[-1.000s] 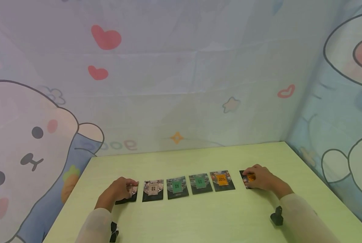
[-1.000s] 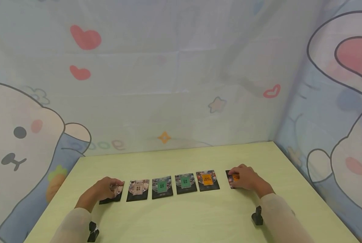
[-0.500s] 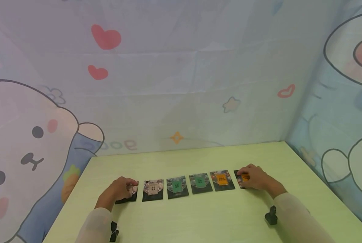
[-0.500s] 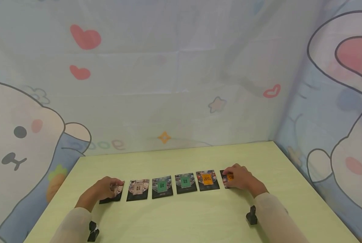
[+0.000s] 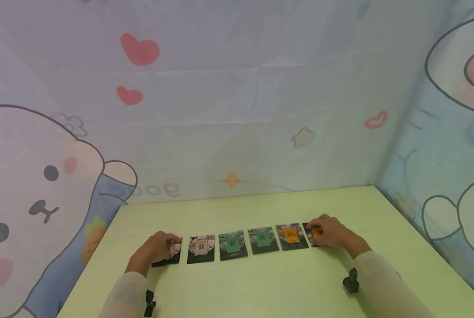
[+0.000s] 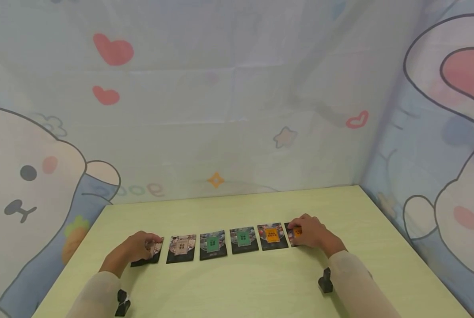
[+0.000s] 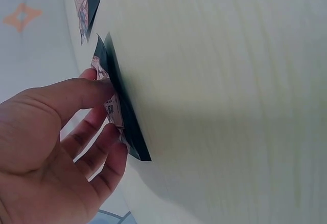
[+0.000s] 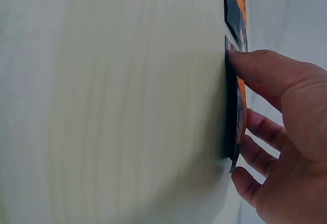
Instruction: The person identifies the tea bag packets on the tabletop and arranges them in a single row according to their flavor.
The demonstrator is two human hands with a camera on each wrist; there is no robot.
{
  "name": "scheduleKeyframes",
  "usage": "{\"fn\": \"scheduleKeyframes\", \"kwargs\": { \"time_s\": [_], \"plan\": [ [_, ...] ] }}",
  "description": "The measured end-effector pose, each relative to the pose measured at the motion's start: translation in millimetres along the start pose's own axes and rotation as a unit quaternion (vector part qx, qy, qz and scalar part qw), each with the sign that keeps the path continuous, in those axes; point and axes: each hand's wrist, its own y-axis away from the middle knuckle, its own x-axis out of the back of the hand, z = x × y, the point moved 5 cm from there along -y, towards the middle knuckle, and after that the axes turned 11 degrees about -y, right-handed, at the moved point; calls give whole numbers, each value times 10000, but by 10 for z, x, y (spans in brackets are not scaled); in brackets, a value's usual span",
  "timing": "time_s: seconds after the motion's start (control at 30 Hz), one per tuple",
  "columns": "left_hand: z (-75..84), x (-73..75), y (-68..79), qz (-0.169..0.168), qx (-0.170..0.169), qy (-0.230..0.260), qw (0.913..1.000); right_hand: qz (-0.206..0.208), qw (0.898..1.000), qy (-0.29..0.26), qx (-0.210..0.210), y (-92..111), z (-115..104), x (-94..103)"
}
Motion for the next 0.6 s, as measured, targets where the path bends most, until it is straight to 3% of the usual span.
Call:
{"fn": "scheduleKeyframes", "kwargs": {
  "time_s": [0.6],
  "plan": [
    [123,-30,50,524,-318,-1022,9929,-8,9998,219,45,-31,-39,-40]
  ]
}}
